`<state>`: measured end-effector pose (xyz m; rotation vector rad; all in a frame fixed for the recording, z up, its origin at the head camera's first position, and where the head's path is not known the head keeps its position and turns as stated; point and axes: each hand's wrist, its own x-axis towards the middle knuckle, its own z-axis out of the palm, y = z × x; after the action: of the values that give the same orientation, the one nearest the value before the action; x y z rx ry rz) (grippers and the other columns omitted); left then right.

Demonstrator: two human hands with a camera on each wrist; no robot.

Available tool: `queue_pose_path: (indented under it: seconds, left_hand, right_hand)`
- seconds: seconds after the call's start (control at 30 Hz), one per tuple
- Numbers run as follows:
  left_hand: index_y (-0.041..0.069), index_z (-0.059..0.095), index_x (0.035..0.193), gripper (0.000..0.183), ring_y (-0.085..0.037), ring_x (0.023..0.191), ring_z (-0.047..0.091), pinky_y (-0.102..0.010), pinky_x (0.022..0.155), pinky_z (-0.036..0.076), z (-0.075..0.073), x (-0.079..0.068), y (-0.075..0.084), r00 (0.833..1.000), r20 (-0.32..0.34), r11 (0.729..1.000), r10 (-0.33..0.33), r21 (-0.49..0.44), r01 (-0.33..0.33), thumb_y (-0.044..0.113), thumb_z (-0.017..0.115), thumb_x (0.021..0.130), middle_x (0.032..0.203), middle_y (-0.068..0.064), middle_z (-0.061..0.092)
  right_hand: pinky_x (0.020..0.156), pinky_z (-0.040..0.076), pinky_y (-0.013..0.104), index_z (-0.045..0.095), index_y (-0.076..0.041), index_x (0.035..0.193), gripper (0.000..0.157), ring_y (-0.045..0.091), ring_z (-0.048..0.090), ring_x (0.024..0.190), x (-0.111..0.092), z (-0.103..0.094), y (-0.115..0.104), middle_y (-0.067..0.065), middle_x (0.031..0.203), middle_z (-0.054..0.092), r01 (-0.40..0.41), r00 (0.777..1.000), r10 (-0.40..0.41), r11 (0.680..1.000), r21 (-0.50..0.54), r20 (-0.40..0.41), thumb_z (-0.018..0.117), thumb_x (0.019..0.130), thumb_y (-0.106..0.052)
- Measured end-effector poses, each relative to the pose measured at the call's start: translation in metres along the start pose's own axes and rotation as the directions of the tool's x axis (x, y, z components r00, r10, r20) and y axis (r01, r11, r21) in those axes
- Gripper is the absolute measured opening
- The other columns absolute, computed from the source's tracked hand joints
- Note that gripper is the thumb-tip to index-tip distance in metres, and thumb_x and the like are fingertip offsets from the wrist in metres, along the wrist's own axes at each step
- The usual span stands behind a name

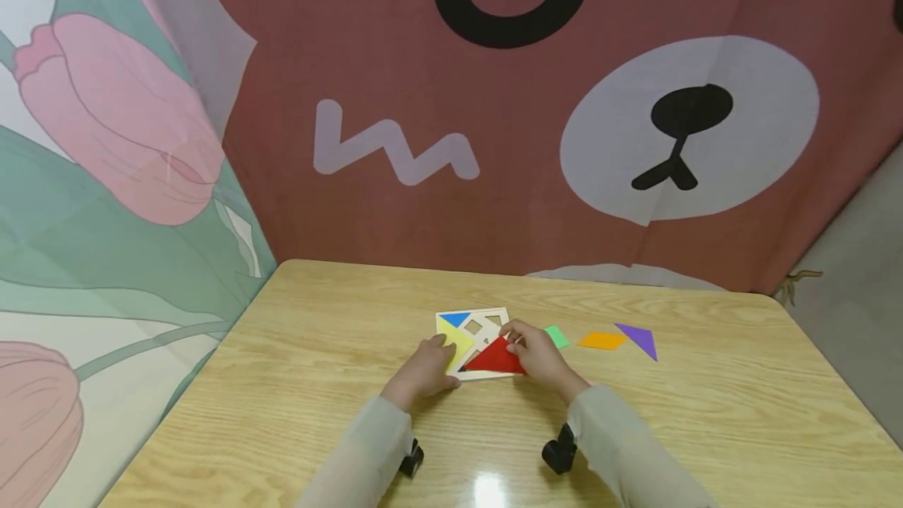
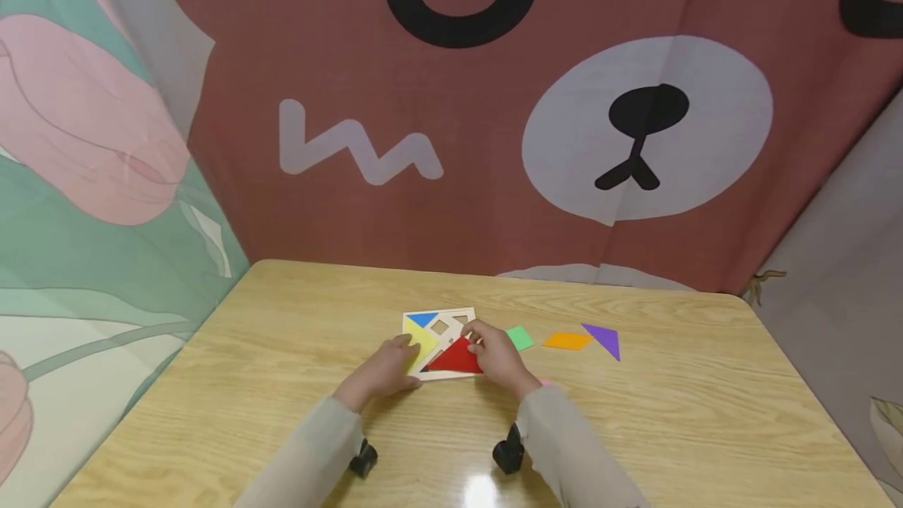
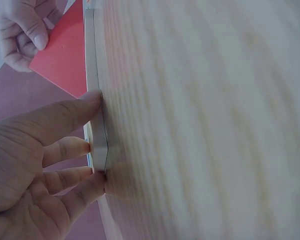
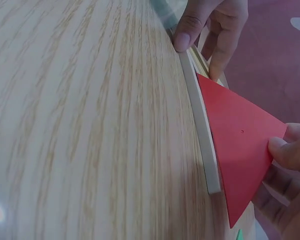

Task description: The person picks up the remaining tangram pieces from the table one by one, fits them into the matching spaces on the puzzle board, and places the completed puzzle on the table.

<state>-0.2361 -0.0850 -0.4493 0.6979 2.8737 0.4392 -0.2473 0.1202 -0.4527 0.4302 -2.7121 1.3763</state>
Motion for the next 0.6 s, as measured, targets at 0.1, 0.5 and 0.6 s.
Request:
queue_pose_path:
  seconds: [0.1, 0.5, 0.6]
  left_hand:
    - [-0.003, 0.047, 0.122, 0.059, -0.037, 0.115, 0.034, -0.04, 0.094, 0.03, -0.0011, -0.0006, 0.0016, 1.0, 0.001, 1.0, 0.005, 0.004, -0.005, 0.027, 0.066, 0.075, 0.127, -0.022, 0.037]
    - [-0.003, 0.048, 0.121, 0.059, -0.037, 0.113, 0.036, -0.04, 0.092, 0.032, 0.0011, 0.0022, -0.0001, 1.0, 0.001, 1.0, 0.004, 0.03, -0.004, 0.028, 0.067, 0.074, 0.125, -0.022, 0.038]
    - [-0.003, 0.047, 0.121, 0.059, -0.037, 0.113, 0.036, -0.04, 0.093, 0.032, 0.0014, 0.0029, -0.0006, 1.0, 0.008, 1.0, -0.001, 0.03, 0.0, 0.029, 0.066, 0.075, 0.126, -0.022, 0.038]
  right_hand:
    - [0.065, 0.042, 0.029, 0.058, -0.008, 0.087, 0.023, 0.015, 0.048, 0.069, 0.0007, 0.0021, -0.0011, -0.001, 0.073, 0.051, 0.005, 1.0, -0.005, 1.0, -0.001, 0.013, 0.056, 0.076, 0.011]
    - [0.063, 0.043, 0.028, 0.058, -0.009, 0.086, 0.024, 0.014, 0.049, 0.068, 0.0033, 0.0073, -0.0026, -0.001, 0.073, 0.052, 0.038, 0.999, -0.038, 0.999, -0.018, 0.003, 0.057, 0.075, 0.012]
    - [0.064, 0.043, 0.029, 0.058, -0.009, 0.086, 0.022, 0.014, 0.049, 0.069, 0.0038, 0.0075, -0.0036, 0.001, 0.074, 0.054, 0.033, 0.999, -0.033, 0.999, -0.016, 0.005, 0.057, 0.076, 0.01]
